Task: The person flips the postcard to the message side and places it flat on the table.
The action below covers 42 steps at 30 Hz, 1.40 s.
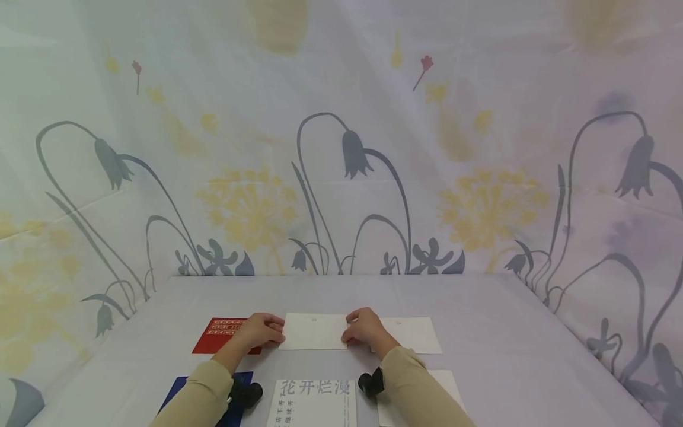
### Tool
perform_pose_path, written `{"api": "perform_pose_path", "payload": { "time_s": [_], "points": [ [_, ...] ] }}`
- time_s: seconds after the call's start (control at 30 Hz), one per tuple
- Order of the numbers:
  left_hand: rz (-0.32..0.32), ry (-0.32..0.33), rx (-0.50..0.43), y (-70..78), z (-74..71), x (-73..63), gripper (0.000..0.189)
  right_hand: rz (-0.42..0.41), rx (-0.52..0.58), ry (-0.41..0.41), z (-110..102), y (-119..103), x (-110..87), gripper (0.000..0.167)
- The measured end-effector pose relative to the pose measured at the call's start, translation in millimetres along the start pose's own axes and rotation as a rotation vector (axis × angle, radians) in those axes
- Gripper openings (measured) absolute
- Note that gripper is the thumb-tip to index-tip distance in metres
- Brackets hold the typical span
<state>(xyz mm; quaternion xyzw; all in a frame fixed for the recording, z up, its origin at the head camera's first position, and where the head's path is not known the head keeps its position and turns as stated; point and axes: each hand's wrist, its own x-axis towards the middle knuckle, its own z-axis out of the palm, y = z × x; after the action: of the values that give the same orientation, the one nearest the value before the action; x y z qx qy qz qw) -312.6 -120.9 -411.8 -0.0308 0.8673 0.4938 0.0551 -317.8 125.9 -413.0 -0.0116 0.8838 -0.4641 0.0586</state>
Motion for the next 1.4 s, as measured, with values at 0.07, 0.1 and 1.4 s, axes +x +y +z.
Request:
{"api": "perform_pose_path", "payload": {
  "time_s": [0.07, 0.1, 1.4],
  "points": [
    [-0.016, 0.003, 0.027, 1.0, 0.9, 0.0, 0.033, -0.003, -0.028, -0.011, -1.3, 0.3, -0.3, 0.045],
    [-0.025, 0.008, 0.044, 1.2, 1.3, 0.1, 0.034, -0.004, -0.044, -0.014, -1.6, 0.7, -0.3, 0.046],
    [0.351, -0.029, -0.031, -6.4, -23.5, -19.3, 0.047, -0.29, 0.11, -0.019, -22.5, -14.8, -34.7, 0.042]
  ]
}}
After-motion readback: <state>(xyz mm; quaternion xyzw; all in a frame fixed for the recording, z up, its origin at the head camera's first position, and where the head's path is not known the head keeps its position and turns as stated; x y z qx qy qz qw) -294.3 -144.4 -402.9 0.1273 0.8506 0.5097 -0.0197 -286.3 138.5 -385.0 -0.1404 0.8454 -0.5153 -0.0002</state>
